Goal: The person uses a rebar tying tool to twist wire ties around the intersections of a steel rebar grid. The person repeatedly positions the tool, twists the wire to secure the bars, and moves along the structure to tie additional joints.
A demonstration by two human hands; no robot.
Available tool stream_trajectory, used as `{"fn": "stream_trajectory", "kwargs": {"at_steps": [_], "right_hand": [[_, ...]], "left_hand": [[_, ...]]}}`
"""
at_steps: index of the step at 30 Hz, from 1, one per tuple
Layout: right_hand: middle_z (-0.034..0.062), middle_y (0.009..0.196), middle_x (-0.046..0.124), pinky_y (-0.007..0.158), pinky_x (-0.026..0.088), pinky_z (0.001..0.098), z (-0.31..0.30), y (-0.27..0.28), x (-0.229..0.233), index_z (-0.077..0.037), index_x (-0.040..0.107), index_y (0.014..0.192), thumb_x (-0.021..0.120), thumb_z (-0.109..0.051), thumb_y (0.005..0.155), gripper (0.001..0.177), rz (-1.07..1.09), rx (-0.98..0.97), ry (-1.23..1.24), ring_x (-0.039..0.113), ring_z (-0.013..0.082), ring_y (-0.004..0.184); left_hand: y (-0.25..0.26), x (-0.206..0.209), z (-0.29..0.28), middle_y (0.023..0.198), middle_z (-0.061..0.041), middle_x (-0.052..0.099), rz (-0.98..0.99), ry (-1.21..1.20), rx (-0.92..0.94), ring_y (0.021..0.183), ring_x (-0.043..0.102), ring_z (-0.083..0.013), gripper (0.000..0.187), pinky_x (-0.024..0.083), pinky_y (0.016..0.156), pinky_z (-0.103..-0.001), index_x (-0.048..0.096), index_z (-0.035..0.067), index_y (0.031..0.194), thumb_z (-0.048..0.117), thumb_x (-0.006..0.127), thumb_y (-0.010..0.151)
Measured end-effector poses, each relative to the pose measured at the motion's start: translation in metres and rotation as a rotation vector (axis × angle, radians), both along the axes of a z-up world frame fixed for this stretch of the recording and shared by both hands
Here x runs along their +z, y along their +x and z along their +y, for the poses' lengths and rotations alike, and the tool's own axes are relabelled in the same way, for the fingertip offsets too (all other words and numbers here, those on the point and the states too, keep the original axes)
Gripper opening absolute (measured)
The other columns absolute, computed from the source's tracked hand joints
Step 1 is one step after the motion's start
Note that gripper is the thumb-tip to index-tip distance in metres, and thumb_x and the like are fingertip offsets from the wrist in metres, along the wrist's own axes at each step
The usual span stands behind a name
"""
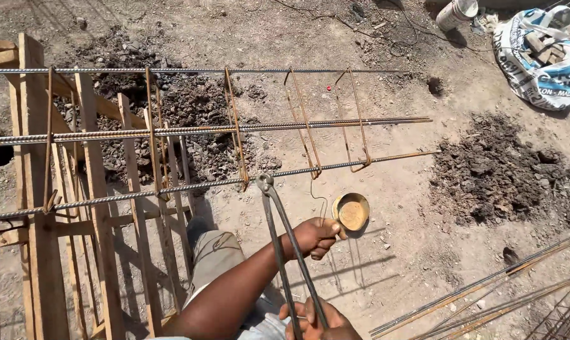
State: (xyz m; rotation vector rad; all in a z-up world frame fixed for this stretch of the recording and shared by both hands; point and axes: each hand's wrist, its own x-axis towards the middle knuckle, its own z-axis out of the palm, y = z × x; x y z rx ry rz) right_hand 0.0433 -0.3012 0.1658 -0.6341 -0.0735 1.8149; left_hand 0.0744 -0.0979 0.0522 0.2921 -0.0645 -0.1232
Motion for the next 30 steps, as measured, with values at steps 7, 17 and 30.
{"fn": "stream_trajectory", "kwargs": {"at_steps": [7,17,30], "right_hand": [[0.0136,0.112,0.063,0.090,0.037,0.0279,-0.057,0.114,-0.033,-0.003,0.073,0.092,0.077,-0.005,0.077,0.015,-1.340,-0.467,-0.213,0.060,0.0182,0.096],[0.0166,0.160,0.046,0.110,0.048,0.0446,0.063,0.348,-0.100,-0.003,0.066,0.134,0.072,-0.032,0.091,0.052,-2.159,-0.330,-0.677,0.050,0.0358,0.140],[0.0136,0.150,0.059,0.121,0.035,0.0480,0.136,0.264,0.016,-0.011,0.046,0.152,0.073,-0.044,0.089,0.077,-1.908,-0.003,0.096,0.054,0.0300,0.141]], "left_hand": [[-0.087,-0.040,0.052,0.075,0.000,0.047,0.673,1.341,0.130,0.074,0.044,-0.0150,0.044,0.033,0.068,-0.038,0.043,0.018,0.080,0.057,0.052,0.100],[-0.106,-0.003,0.058,0.133,-0.013,0.065,0.844,1.368,-0.145,0.126,0.062,-0.0287,0.050,0.042,0.103,-0.039,0.056,0.017,0.121,0.057,0.035,0.101],[0.035,0.078,0.100,0.079,-0.003,0.053,0.431,1.293,0.049,0.078,0.049,-0.0189,0.039,0.037,0.072,-0.038,0.046,0.016,0.082,0.044,0.042,0.109]]}}
